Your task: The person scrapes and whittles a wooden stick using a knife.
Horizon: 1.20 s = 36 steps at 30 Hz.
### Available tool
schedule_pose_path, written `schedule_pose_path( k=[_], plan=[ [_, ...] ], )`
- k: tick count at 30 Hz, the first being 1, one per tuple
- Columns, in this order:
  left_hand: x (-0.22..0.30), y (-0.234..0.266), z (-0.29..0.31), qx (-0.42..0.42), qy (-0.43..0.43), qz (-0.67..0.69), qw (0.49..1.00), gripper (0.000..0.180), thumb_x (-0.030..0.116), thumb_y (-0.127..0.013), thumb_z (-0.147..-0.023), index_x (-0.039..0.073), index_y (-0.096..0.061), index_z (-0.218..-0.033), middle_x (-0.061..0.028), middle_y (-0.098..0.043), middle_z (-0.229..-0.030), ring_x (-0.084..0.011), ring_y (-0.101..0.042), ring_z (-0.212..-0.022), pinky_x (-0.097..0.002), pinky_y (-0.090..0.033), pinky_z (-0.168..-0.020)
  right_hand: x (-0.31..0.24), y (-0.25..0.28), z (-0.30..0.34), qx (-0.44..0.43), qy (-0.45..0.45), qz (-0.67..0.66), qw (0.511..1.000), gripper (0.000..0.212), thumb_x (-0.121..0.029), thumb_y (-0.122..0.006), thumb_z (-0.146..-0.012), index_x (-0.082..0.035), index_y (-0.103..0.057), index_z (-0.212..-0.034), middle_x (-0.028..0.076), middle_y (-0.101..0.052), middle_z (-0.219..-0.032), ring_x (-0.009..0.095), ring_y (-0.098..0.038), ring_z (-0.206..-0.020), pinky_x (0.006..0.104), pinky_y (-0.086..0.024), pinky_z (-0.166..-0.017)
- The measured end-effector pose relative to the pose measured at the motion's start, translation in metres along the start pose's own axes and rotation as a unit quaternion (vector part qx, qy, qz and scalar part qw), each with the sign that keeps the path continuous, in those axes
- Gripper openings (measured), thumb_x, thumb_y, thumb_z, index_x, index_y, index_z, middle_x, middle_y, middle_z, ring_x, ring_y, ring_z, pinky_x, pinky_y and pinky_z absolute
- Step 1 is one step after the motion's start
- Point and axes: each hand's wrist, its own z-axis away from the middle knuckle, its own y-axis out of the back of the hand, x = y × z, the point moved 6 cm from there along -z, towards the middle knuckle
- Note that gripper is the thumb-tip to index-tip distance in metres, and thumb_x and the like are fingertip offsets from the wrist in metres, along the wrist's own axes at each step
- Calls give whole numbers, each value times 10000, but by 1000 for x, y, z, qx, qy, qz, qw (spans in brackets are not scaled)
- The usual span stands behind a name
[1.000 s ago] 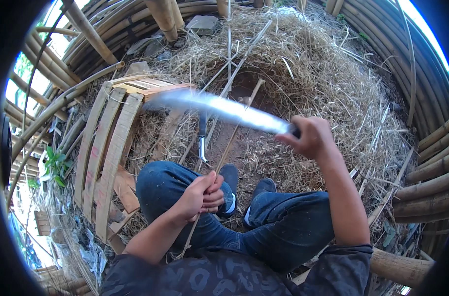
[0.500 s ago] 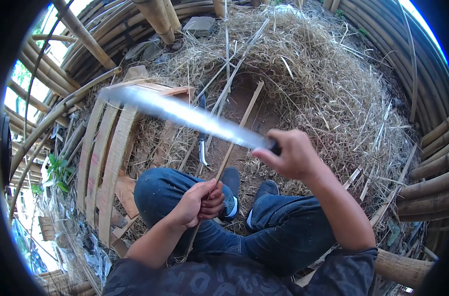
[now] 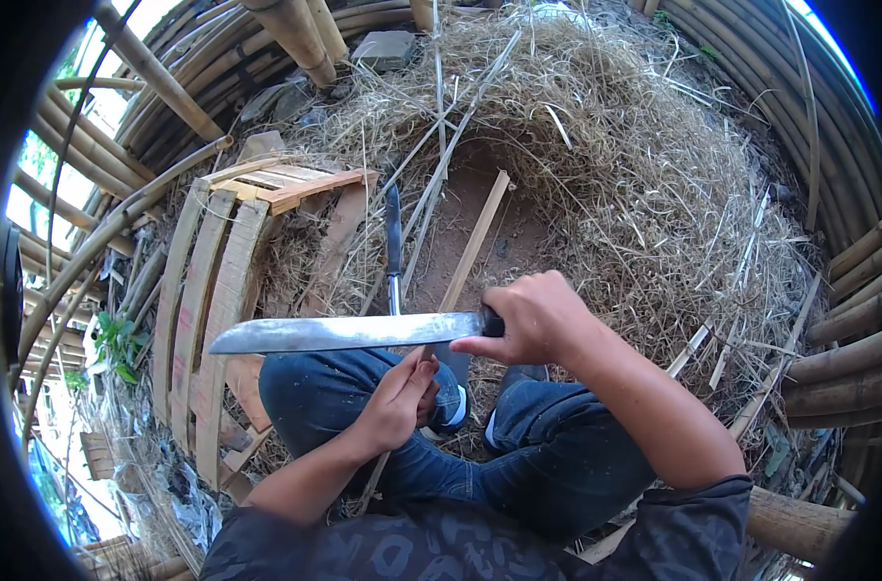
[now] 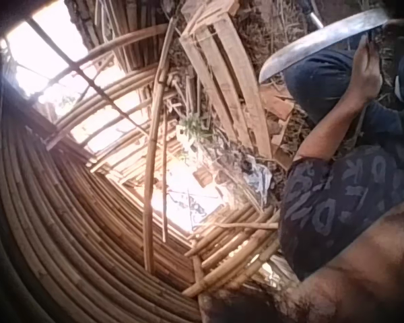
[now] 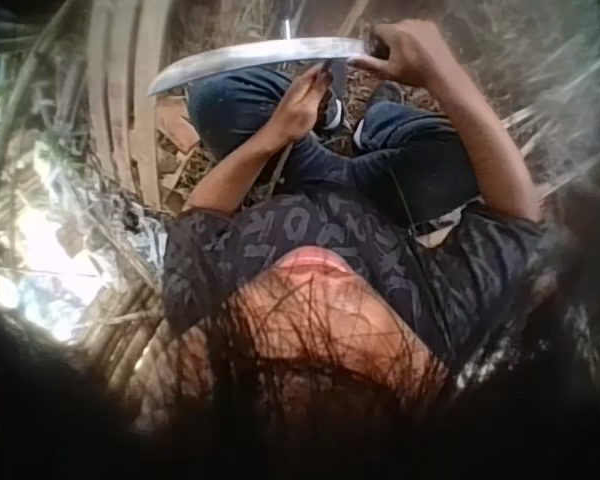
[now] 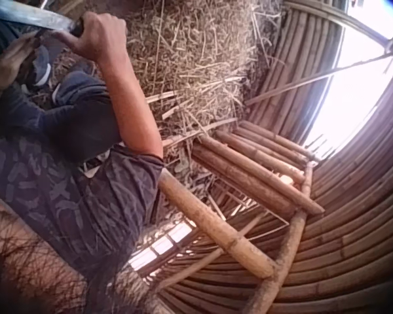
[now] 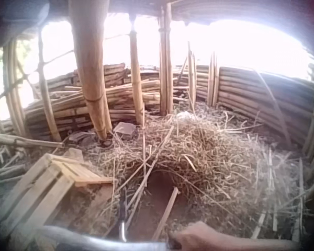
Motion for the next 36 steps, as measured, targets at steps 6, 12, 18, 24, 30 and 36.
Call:
schedule_pose_path(
  k=[6, 12, 18, 24, 30, 36],
  plan=[
    [1, 6, 7, 28, 20, 19, 999, 190, 281, -367, -1055, 116, -428, -982, 75, -301, -635, -31, -272, -496, -208, -223, -439, 29, 18, 7, 75, -18, 31, 997, 599, -665, -677, -736, -69, -639, -688, 137, -614, -565, 301, -635, -522, 400, -505, -530],
    [-11, 0, 14, -4, 15, 4, 1000, 196, 271, -369, -1054, 111, -420, -952, 67, -298, -632, -31, -262, -502, -212, -223, -444, 144, 40, 54, 231, -303, -135, 915, 514, -478, -592, -925, -27, -580, -680, 26, -499, -489, 129, -509, -428, 309, -390, -412],
    [-14, -1, 3, -19, 57, 56, 997, 239, 281, -363, -1055, 126, -418, -881, 80, -292, -643, -32, -253, -522, -213, -218, -460, 92, 33, 43, 207, -193, -369, 885, 483, -472, -607, -912, -17, -612, -750, -7, -502, -498, 80, -506, -432, 237, -371, -421],
    [-1, 6, 2, 53, 7, -115, 992, 261, 268, -373, -1054, 89, -464, -887, 61, -358, -647, -43, -315, -555, -224, -272, -491, -12, 14, 4, 13, -19, -83, 996, 620, -613, -599, -842, -8, -645, -711, 191, -592, -568, 352, -625, -541, 410, -507, -549],
    [-7, 15, 2, 108, 53, -200, 972, 296, 258, -384, -1042, -6, -511, -1005, -86, -456, -645, -138, -451, -615, -355, -387, -567, 5, -11, -4, -83, -31, 10, 996, 740, -751, -497, -810, -36, -638, -681, 194, -617, -594, 377, -650, -605, 448, -524, -598],
    [-19, 12, 4, 78, 31, -142, 986, 253, 236, -362, -1052, 64, -463, -896, 71, -333, -643, -31, -302, -541, -222, -265, -478, 89, 7, 16, 40, -204, -12, 978, 726, -701, -517, -847, -4, -630, -677, 168, -601, -576, 330, -622, -555, 417, -507, -583]
  ],
)
